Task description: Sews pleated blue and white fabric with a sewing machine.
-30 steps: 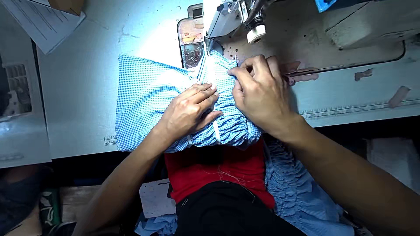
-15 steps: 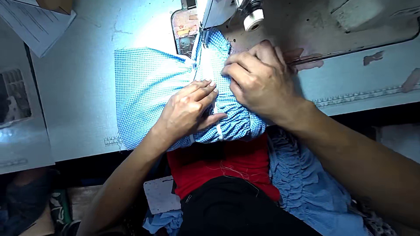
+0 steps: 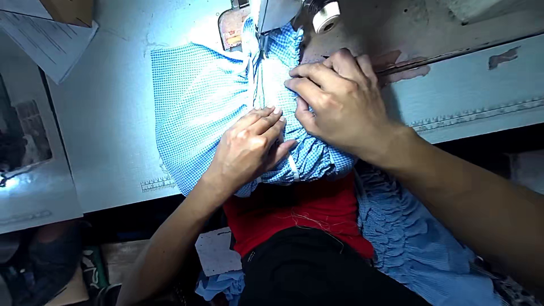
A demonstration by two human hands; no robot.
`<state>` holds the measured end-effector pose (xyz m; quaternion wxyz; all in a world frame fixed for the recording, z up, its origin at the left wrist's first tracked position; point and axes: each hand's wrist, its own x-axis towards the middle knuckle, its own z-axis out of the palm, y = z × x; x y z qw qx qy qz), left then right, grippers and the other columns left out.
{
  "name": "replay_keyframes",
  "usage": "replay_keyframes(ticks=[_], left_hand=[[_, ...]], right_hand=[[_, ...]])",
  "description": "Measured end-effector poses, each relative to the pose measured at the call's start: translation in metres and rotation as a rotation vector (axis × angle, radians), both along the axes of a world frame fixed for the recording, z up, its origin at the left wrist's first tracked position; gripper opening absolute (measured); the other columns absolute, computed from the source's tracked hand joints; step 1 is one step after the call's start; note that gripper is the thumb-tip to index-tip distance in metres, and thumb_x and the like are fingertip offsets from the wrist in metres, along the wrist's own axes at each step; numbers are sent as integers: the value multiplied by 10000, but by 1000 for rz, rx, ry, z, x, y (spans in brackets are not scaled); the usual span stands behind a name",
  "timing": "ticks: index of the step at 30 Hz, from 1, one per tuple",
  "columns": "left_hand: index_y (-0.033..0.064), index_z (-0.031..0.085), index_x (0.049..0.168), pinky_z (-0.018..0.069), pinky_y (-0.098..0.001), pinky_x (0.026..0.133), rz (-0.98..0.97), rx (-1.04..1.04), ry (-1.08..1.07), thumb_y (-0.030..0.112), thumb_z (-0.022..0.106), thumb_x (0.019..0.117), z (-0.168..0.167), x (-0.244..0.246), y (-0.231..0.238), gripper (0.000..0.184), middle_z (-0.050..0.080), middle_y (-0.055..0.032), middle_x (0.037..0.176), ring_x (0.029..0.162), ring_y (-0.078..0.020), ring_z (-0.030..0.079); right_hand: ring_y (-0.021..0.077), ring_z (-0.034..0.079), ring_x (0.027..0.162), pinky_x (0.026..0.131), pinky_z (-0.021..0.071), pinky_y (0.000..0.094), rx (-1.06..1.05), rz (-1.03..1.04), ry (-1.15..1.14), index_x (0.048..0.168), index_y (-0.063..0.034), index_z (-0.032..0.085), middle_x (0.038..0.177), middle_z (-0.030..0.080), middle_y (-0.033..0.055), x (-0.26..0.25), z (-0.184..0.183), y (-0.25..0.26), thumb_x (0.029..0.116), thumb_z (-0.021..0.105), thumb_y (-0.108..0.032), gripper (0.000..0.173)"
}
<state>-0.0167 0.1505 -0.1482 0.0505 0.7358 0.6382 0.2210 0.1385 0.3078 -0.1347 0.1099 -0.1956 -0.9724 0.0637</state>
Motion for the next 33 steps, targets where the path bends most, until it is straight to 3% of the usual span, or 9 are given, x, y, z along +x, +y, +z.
replay_keyframes(ticks=[3,6,12,17,24,27,29,30,33], left_hand=[[63,755,1211,472,-381,1126,6,-8,14,395,635,992,1,2,0,415,712,-117,1298,1295,-262,628],[60,756,1204,476,-370,1125,18,-15,6,335,636,1002,2,3,-1,362,717,-112,1287,1291,-251,630],[63,758,1197,475,-372,1125,31,-20,7,349,620,1014,1,4,1,367,715,-110,1290,1296,-253,627],[62,762,1186,482,-361,1119,38,20,7,390,607,1022,-2,4,3,398,725,-112,1278,1286,-249,639],[66,744,1219,452,-400,1148,14,39,-75,465,645,987,-9,-1,3,472,697,-111,1325,1336,-262,592],[55,728,1249,404,-439,1193,11,34,-81,561,672,935,-10,-1,0,598,680,-124,1353,1365,-281,568],[52,713,1270,390,-443,1201,3,21,-53,568,647,947,-9,-2,-1,612,668,-131,1373,1375,-286,559],[53,708,1280,386,-440,1205,3,16,-41,571,637,952,-9,-1,-2,617,660,-131,1386,1382,-284,553],[49,699,1297,380,-436,1207,16,22,-32,571,622,958,-10,1,-2,627,649,-138,1401,1390,-285,545]], right_hand=[[386,591,1118,874,413,548,15,4,21,1160,-70,693,1283,677,106,-1,-1,-1,1040,437,-127,289],[413,569,1201,930,387,610,15,-42,-61,1282,-92,673,1395,636,100,-1,4,0,1043,430,-309,405],[410,581,1144,880,410,569,26,-4,-27,1189,-69,674,1331,647,127,-5,2,-1,1044,425,-111,291],[438,578,1164,901,416,595,1,-43,-47,1334,-126,657,1397,618,149,-2,2,0,1089,381,-228,382],[448,658,970,760,527,591,-260,-299,-46,1371,9,542,1067,652,249,39,19,-42,1030,549,-420,548],[151,608,570,478,487,339,-722,-297,-5,1072,-124,655,713,636,13,61,33,-33,981,644,-333,228],[18,552,495,423,484,181,-1093,-205,69,1074,-145,624,697,626,-59,81,53,-2,995,649,-230,119],[-8,560,527,448,493,162,-981,-228,43,1102,-170,634,727,632,-77,95,66,15,987,657,-287,165],[396,637,989,821,505,614,-359,-479,-36,1340,-13,544,1146,629,272,123,89,34,1011,593,-450,549]])
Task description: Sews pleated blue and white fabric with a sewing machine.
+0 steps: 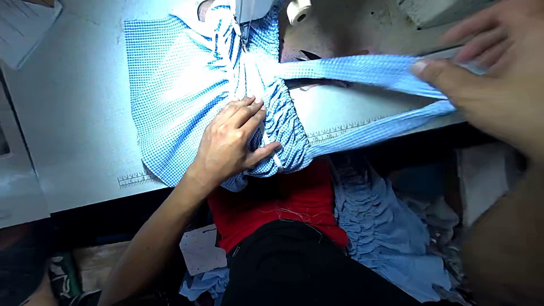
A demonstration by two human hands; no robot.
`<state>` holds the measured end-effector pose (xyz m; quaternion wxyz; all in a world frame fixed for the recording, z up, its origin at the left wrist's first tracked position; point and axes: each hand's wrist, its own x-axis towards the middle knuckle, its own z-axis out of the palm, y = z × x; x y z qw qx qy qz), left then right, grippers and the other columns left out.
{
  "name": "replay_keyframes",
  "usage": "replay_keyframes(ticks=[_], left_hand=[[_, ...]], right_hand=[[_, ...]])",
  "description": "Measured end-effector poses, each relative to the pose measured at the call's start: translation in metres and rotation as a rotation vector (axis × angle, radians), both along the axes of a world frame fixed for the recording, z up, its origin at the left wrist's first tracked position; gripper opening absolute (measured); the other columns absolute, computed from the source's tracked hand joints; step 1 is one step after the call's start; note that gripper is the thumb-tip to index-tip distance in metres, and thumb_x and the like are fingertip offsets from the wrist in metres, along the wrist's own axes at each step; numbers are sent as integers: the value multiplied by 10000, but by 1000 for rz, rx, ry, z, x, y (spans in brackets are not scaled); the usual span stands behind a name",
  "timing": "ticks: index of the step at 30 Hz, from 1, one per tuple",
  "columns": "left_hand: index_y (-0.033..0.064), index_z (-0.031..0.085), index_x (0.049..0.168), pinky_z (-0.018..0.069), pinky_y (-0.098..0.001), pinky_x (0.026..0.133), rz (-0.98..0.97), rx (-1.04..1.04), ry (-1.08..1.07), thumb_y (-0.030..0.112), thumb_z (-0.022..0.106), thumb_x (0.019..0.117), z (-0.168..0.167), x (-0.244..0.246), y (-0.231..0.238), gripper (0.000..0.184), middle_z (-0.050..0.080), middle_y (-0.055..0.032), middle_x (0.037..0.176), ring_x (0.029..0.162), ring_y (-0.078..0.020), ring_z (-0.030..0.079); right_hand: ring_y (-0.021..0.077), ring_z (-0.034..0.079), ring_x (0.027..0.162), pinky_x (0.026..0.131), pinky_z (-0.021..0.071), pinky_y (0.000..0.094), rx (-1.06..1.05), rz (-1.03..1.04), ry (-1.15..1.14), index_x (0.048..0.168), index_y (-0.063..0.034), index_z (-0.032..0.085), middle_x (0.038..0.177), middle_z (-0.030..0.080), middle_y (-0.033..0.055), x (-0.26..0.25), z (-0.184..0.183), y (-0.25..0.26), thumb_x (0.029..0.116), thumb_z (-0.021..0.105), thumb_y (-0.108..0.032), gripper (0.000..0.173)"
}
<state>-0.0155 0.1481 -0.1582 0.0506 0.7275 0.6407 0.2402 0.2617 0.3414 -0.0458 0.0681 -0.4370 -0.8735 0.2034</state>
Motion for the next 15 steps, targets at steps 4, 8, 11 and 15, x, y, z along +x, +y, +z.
replay_keyframes(ticks=[4,8,11,15], left_hand=[[45,711,1272,387,-437,1204,26,18,-10,464,607,998,0,4,1,510,656,-140,1389,1391,-291,544],[54,754,1187,436,-417,1170,26,57,7,221,567,1040,2,5,3,291,710,-116,1306,1317,-264,615],[20,768,1106,500,-392,1110,9,100,0,127,600,1015,3,11,-1,219,749,-141,1177,1214,-277,679],[16,774,1076,514,-372,1098,7,122,-62,137,622,1006,0,18,-8,206,749,-141,1167,1209,-259,682]], right_hand=[[399,603,1187,993,487,533,296,314,192,1281,-31,681,1289,635,226,-77,-15,-51,1056,546,-221,324],[349,609,1195,949,497,505,284,416,99,1222,-105,715,1351,658,98,-136,-86,-45,1068,473,-284,338],[399,589,1231,932,486,576,289,334,-10,1256,-87,693,1411,623,114,-137,-90,-37,1045,473,-270,356],[371,595,1210,908,511,514,326,304,10,1277,-97,704,1417,625,90,-132,-92,-40,1048,455,-226,361]])
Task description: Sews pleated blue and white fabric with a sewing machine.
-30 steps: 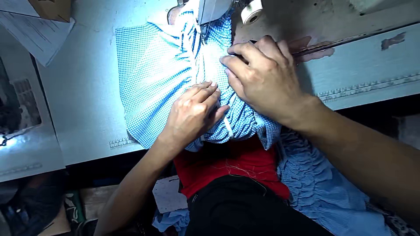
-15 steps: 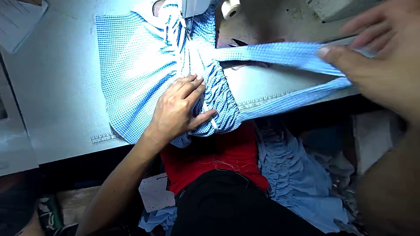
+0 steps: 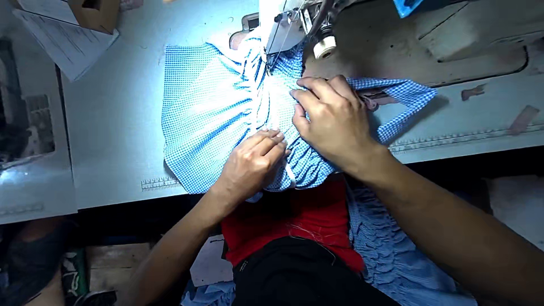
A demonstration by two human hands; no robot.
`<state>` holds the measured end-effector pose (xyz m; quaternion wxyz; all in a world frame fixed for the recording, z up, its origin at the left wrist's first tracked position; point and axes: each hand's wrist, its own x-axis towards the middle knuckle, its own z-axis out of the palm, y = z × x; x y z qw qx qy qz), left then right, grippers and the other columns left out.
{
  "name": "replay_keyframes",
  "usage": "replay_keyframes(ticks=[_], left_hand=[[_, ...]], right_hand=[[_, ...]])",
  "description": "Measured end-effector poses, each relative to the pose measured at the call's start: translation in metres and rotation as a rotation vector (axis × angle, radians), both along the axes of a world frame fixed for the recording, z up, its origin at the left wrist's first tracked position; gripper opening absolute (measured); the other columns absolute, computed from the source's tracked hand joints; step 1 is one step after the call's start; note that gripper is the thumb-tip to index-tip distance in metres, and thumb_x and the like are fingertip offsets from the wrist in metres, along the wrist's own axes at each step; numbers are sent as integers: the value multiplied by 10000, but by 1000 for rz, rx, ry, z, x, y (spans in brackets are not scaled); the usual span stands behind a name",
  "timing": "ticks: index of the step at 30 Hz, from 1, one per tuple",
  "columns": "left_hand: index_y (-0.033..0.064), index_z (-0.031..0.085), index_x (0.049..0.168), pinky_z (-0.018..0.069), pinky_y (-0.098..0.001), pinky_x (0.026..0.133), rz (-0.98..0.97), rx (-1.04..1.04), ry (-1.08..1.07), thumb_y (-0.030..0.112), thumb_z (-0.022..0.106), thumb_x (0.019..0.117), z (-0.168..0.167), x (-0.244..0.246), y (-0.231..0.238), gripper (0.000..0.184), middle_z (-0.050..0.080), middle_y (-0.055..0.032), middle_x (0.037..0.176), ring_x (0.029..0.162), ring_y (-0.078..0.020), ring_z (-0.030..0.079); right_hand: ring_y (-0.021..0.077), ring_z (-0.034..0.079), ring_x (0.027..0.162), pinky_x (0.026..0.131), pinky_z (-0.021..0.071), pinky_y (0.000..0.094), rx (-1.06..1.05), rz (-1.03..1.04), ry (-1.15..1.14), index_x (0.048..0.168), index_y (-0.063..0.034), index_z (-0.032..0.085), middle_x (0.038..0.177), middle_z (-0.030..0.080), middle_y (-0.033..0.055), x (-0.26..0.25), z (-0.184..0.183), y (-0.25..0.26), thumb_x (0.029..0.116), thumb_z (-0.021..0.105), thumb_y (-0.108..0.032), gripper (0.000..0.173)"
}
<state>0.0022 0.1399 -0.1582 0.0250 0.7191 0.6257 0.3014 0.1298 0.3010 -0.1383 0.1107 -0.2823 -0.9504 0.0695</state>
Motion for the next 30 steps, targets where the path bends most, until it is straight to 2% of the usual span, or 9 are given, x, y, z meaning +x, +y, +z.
replay_keyframes(ticks=[7,10,14,16,18,22,24,27,30], left_hand=[[30,773,1120,500,-375,1111,9,-34,3,223,636,1008,-1,-7,2,262,733,-140,1229,1253,-264,657],[34,779,1103,499,-377,1113,9,-38,6,231,645,1004,0,-8,3,257,739,-132,1218,1250,-261,659],[30,773,1131,493,-381,1118,30,-57,21,331,658,995,3,-6,4,350,733,-141,1236,1255,-263,657],[24,762,1161,485,-383,1126,39,-73,49,410,667,980,5,-5,5,437,727,-148,1249,1267,-270,649],[25,767,1144,492,-381,1119,45,-72,42,387,678,977,5,-3,6,408,734,-145,1237,1256,-268,658],[32,765,1155,493,-369,1115,49,-108,38,319,650,999,8,-2,6,346,727,-137,1255,1266,-257,650],[32,759,1171,489,-370,1119,53,-115,46,311,639,1002,8,-2,6,348,722,-136,1267,1273,-254,646],[37,760,1178,482,-371,1126,58,-111,63,298,637,1000,8,-2,9,339,720,-135,1272,1277,-252,643],[49,780,1121,484,-374,1116,53,-98,68,265,630,999,7,-2,9,290,731,-122,1249,1262,-250,649]], right_hand=[[371,600,1180,924,493,494,40,71,117,1220,-113,725,1328,664,115,-4,-5,5,1048,486,-160,298],[367,614,1074,843,469,492,54,138,112,1103,-92,718,1187,695,118,-5,-4,7,1028,490,-96,240],[371,608,1129,854,444,537,51,115,25,1218,-94,711,1323,677,86,-1,0,8,1028,474,-318,377],[369,609,1124,844,445,533,40,122,40,1239,-92,699,1343,668,86,0,1,7,1032,471,-210,330],[371,616,1100,840,452,524,43,123,58,1194,-95,702,1305,679,97,-1,1,5,1034,463,-127,290],[377,597,1136,865,426,552,46,90,14,1227,-100,709,1371,652,84,-1,0,7,1048,447,-312,381],[381,588,1165,883,434,554,24,103,31,1245,-109,705,1381,643,91,0,0,7,1041,468,-286,359],[363,609,1072,845,439,514,42,123,108,1148,-97,728,1275,689,95,0,-3,8,1042,480,-165,278],[370,592,1160,897,430,544,34,104,51,1194,-113,723,1339,663,86,1,-2,11,1037,475,-328,364]])
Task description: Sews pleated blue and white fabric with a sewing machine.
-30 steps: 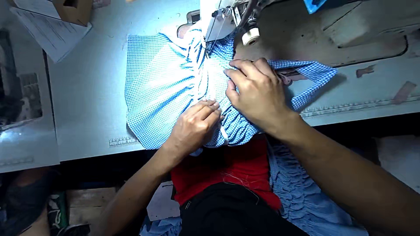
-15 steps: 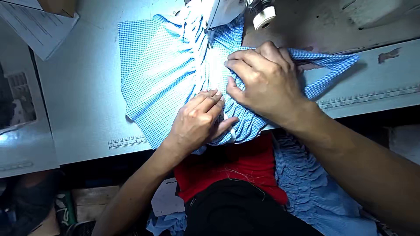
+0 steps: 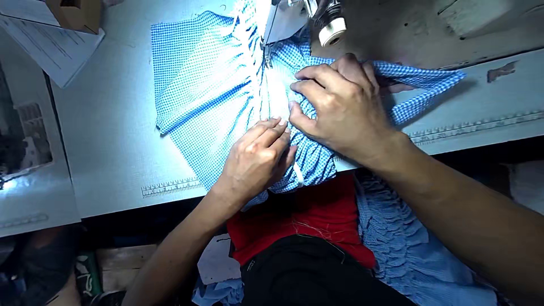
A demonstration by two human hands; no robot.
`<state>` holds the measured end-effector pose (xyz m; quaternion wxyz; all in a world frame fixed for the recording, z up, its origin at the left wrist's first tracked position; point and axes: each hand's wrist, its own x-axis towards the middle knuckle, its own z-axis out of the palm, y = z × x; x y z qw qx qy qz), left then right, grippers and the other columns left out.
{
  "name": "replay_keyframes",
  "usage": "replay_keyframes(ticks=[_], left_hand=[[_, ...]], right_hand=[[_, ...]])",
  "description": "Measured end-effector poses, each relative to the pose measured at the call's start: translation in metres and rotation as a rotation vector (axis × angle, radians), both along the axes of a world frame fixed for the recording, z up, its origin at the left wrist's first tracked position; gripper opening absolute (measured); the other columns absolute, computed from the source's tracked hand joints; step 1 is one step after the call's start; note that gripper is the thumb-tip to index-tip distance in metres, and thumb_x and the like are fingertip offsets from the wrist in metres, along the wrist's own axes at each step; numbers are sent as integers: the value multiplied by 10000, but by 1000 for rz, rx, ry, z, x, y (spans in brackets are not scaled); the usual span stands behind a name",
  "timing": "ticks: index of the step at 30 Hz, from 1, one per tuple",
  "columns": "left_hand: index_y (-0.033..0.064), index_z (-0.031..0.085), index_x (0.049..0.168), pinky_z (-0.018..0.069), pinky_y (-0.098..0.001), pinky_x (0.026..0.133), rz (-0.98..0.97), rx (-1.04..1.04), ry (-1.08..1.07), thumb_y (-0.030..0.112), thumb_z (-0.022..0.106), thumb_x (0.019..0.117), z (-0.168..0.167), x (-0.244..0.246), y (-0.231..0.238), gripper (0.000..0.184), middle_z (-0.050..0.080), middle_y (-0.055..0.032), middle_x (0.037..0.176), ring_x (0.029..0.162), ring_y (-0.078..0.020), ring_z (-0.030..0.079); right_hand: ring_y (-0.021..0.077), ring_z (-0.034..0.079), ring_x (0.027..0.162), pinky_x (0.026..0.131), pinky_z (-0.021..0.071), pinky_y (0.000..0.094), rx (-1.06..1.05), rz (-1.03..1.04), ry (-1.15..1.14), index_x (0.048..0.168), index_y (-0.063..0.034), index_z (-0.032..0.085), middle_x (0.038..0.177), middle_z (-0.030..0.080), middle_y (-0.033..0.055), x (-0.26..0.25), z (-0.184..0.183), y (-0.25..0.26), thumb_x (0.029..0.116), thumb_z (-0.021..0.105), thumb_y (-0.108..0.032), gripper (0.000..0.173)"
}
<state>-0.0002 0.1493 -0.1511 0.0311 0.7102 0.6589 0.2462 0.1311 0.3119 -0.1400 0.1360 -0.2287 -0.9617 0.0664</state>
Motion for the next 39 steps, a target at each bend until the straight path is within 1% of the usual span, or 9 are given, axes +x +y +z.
replay_keyframes(ticks=[14,18,20,22,24,27,30,36,39], left_hand=[[61,778,1125,515,-373,1082,-74,-20,-54,306,597,1022,5,-16,8,322,741,-107,1226,1237,-244,665],[67,769,862,556,-338,698,103,87,-250,187,585,988,23,-68,44,253,727,-68,816,766,-141,696],[67,753,1046,555,-352,817,323,106,-201,263,580,1002,34,-109,83,265,733,-89,998,911,-165,701],[96,516,1494,404,-486,1142,352,-34,-181,467,605,950,33,-146,124,664,552,-107,1491,1370,-283,513],[139,370,1603,300,-645,1155,291,-159,-176,654,707,802,25,-161,153,1011,473,-147,1570,1450,-404,383],[138,709,1286,377,-613,1092,121,-236,-120,496,744,884,40,-162,158,539,685,-151,1277,1284,-371,561],[10,737,1002,521,-443,880,86,-103,-365,252,647,995,48,-181,160,258,712,-138,980,944,-231,672],[70,730,1172,494,-353,983,202,7,-662,194,641,943,54,-226,167,276,693,-80,1166,1109,-124,628],[109,736,1037,509,-335,832,136,-84,-649,237,638,955,56,-229,159,181,694,-14,976,902,-72,627]], right_hand=[[349,586,1163,893,435,535,21,-24,-19,1283,-157,700,1356,651,59,-6,-2,5,1059,445,-322,377],[391,579,1180,899,451,576,8,18,-8,1317,-95,680,1379,626,117,-3,4,1,1060,486,-282,373],[391,578,1191,898,458,578,10,12,-21,1340,-86,668,1395,614,125,-3,6,-1,1061,502,-277,376],[373,588,1189,909,471,566,33,-9,-36,1321,-103,681,1373,627,115,-5,3,1,1061,501,-296,370],[362,599,1177,919,484,560,60,-23,-53,1299,-123,699,1348,646,103,-9,3,4,1056,502,-334,377],[342,618,1155,902,489,568,79,-25,-67,1290,-150,711,1329,664,79,-10,5,8,1047,513,-368,382],[341,629,1168,943,481,566,110,-8,-59,1302,-143,709,1346,665,92,-12,9,5,1045,530,-320,360],[358,619,1145,916,478,538,186,39,-77,1316,-162,717,1347,678,71,-24,15,-7,1010,543,-179,352],[343,633,1121,906,495,513,178,41,-90,1310,-146,718,1340,683,73,-28,15,-8,994,544,-157,361]])
